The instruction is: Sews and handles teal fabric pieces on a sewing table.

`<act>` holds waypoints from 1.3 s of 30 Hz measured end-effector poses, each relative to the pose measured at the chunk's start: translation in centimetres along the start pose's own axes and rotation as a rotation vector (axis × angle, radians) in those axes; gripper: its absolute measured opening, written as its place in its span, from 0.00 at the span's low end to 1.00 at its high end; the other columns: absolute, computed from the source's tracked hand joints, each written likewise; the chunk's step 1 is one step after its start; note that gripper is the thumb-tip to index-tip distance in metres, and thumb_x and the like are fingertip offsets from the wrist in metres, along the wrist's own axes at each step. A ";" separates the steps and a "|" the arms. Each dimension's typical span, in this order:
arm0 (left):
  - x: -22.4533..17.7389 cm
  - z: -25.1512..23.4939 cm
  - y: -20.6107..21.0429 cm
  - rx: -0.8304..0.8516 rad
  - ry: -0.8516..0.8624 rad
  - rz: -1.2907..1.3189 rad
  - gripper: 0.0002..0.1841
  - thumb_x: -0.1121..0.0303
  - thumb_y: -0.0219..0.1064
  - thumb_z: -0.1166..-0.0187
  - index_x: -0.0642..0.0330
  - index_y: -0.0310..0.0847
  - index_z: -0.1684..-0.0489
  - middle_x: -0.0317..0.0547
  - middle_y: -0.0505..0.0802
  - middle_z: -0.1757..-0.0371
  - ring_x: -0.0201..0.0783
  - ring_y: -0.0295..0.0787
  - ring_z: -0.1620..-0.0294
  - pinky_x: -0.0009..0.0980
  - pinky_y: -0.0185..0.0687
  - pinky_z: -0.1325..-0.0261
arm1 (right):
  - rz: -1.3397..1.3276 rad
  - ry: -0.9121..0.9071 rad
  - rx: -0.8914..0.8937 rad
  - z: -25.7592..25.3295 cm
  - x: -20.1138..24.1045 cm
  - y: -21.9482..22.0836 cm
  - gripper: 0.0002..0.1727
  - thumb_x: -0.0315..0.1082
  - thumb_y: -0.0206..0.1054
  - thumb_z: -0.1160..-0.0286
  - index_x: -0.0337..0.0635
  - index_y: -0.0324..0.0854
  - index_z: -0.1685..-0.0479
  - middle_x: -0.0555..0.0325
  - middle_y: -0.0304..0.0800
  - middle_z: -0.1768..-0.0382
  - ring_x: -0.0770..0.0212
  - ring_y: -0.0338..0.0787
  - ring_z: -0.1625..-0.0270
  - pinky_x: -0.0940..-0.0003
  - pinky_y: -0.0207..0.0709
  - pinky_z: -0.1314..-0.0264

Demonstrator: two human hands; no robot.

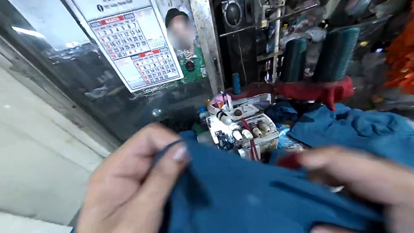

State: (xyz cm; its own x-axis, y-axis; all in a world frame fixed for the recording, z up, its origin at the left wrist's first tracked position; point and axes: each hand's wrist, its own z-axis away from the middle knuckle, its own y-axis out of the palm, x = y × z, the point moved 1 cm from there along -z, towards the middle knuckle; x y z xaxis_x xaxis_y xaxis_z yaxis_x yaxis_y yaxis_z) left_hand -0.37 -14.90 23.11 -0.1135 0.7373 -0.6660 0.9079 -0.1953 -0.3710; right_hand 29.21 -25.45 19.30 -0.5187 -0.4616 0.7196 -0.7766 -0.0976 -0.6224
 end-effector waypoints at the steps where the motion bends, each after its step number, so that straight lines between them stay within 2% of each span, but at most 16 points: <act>1: 1.4 1.3 -2.0 -0.066 -0.069 -0.045 0.08 0.68 0.55 0.10 0.48 0.81 0.53 0.27 0.89 0.67 0.22 0.86 0.69 0.19 0.87 0.64 | -0.120 0.026 0.073 0.0 -3.1 1.8 0.27 0.43 0.78 0.27 0.50 0.80 0.28 0.63 0.92 0.51 0.71 0.90 0.54 0.69 0.88 0.51; 4: 6.8 5.2 -6.4 -0.263 -0.282 -0.181 0.08 0.72 0.52 0.10 0.53 0.78 0.54 0.27 0.88 0.69 0.21 0.85 0.69 0.20 0.86 0.63 | -0.504 0.125 0.127 -0.1 -12.1 8.4 0.11 0.42 0.76 0.25 0.44 0.88 0.58 0.63 0.89 0.71 0.70 0.86 0.69 0.72 0.82 0.68; 6: 11.3 7.4 -7.5 -0.310 -0.411 -0.435 0.06 0.68 0.60 0.14 0.58 0.80 0.55 0.32 0.87 0.69 0.24 0.84 0.68 0.24 0.85 0.62 | -0.632 0.193 0.071 -0.1 -15.2 12.1 0.11 0.41 0.74 0.22 0.42 0.89 0.59 0.61 0.90 0.69 0.68 0.88 0.68 0.70 0.84 0.64; 7: 12.9 8.4 -7.3 -0.270 -0.472 -0.565 0.11 0.66 0.65 0.17 0.66 0.84 0.52 0.44 0.91 0.63 0.33 0.88 0.62 0.35 0.86 0.55 | -0.656 0.220 0.054 -0.4 -15.7 13.4 0.11 0.41 0.72 0.20 0.42 0.88 0.56 0.60 0.91 0.67 0.67 0.88 0.65 0.68 0.85 0.60; 8: 14.0 9.2 -6.8 -0.148 -0.518 -0.624 0.16 0.64 0.68 0.18 0.69 0.85 0.43 0.55 0.94 0.50 0.46 0.92 0.48 0.49 0.87 0.42 | -0.659 0.230 0.047 -1.0 -15.5 14.2 0.11 0.42 0.69 0.17 0.42 0.88 0.53 0.60 0.90 0.66 0.67 0.88 0.64 0.68 0.84 0.59; 10: 14.8 9.9 -4.0 0.084 -0.419 -0.550 0.22 0.55 0.68 0.17 0.59 0.84 0.32 0.50 0.91 0.36 0.46 0.90 0.35 0.49 0.90 0.36 | -0.622 0.205 0.065 -2.8 -13.5 14.5 0.13 0.43 0.62 0.11 0.43 0.86 0.54 0.61 0.86 0.67 0.69 0.85 0.66 0.70 0.81 0.60; 14: 13.8 8.3 3.5 0.537 -0.137 -0.008 0.26 0.48 0.70 0.19 0.54 0.82 0.28 0.37 0.92 0.35 0.34 0.86 0.31 0.50 0.73 0.18 | -0.511 0.070 0.084 -6.0 -8.6 13.3 0.15 0.43 0.62 0.11 0.42 0.87 0.53 0.62 0.86 0.68 0.71 0.83 0.69 0.73 0.80 0.65; 17: 15.3 8.1 2.1 0.513 -0.105 0.097 0.11 0.59 0.75 0.22 0.57 0.90 0.59 0.36 0.95 0.61 0.31 0.93 0.55 0.42 0.87 0.31 | -0.373 0.015 0.117 -4.8 -8.5 12.0 0.14 0.45 0.71 0.19 0.43 0.86 0.51 0.60 0.89 0.69 0.68 0.86 0.69 0.68 0.83 0.67; 19: 15.3 8.5 -0.7 0.403 -0.225 0.110 0.10 0.61 0.72 0.19 0.59 0.87 0.60 0.37 0.91 0.66 0.29 0.87 0.66 0.30 0.87 0.60 | -0.367 0.102 0.159 -2.7 -10.2 11.3 0.13 0.44 0.74 0.23 0.43 0.88 0.54 0.60 0.89 0.71 0.66 0.86 0.70 0.65 0.82 0.68; 20: 14.8 8.8 -1.7 0.351 -0.302 0.087 0.09 0.62 0.70 0.17 0.59 0.86 0.59 0.36 0.90 0.67 0.27 0.85 0.68 0.27 0.84 0.64 | -0.418 0.127 0.173 -1.8 -11.4 11.2 0.12 0.42 0.75 0.23 0.42 0.88 0.58 0.60 0.88 0.73 0.66 0.85 0.72 0.66 0.81 0.70; 25: 11.6 8.6 -4.4 0.123 -0.358 -0.110 0.08 0.67 0.67 0.15 0.63 0.86 0.55 0.34 0.92 0.60 0.22 0.87 0.62 0.23 0.85 0.57 | -0.690 0.031 -0.019 -1.3 -12.9 11.9 0.07 0.34 0.75 0.25 0.42 0.86 0.58 0.63 0.90 0.68 0.71 0.87 0.67 0.73 0.82 0.63; 30: 17.4 6.3 -6.3 -0.017 -0.189 -0.577 0.13 0.54 0.69 0.18 0.54 0.90 0.56 0.35 0.94 0.61 0.30 0.91 0.60 0.33 0.91 0.56 | -0.900 0.267 -0.446 -5.3 -14.8 15.7 0.16 0.31 0.76 0.26 0.33 0.84 0.43 0.45 0.94 0.50 0.51 0.95 0.48 0.54 0.91 0.43; 32: 19.9 6.5 -4.5 0.095 -0.225 -0.796 0.15 0.56 0.66 0.18 0.55 0.91 0.46 0.49 0.94 0.48 0.49 0.92 0.45 0.56 0.88 0.43 | -0.876 0.377 -0.523 -5.9 -15.1 16.6 0.14 0.35 0.72 0.22 0.35 0.85 0.44 0.46 0.93 0.56 0.53 0.94 0.57 0.59 0.90 0.57; 33: 19.9 6.4 -3.0 0.138 -0.205 -0.797 0.15 0.57 0.66 0.18 0.52 0.91 0.43 0.48 0.93 0.43 0.50 0.90 0.39 0.57 0.85 0.38 | -0.835 0.370 -0.542 -6.0 -15.0 16.5 0.13 0.36 0.69 0.18 0.36 0.85 0.46 0.47 0.93 0.59 0.54 0.93 0.61 0.61 0.89 0.61; 35: 18.2 5.9 0.8 0.173 -0.140 -0.595 0.15 0.52 0.65 0.16 0.45 0.92 0.44 0.35 0.94 0.42 0.37 0.90 0.37 0.44 0.89 0.37 | -0.724 0.280 -0.546 -5.9 -14.8 16.2 0.11 0.35 0.65 0.14 0.36 0.87 0.48 0.50 0.93 0.61 0.57 0.93 0.61 0.64 0.89 0.58; 39: 15.9 3.3 6.4 0.483 -0.001 -0.325 0.23 0.42 0.54 0.12 0.41 0.86 0.31 0.27 0.92 0.37 0.29 0.83 0.31 0.47 0.74 0.24 | -0.563 0.025 -0.490 -6.2 -13.6 16.1 0.11 0.32 0.63 0.13 0.37 0.84 0.42 0.54 0.92 0.57 0.61 0.91 0.59 0.66 0.89 0.56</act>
State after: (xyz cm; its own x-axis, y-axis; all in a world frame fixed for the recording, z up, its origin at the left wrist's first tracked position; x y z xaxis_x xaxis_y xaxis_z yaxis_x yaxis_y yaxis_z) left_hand 2.34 -6.59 8.03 -0.3565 0.8081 -0.4689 0.5390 -0.2321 -0.8097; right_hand 21.58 -15.27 1.37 0.0012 -0.4375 0.8992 -0.9945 0.0937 0.0469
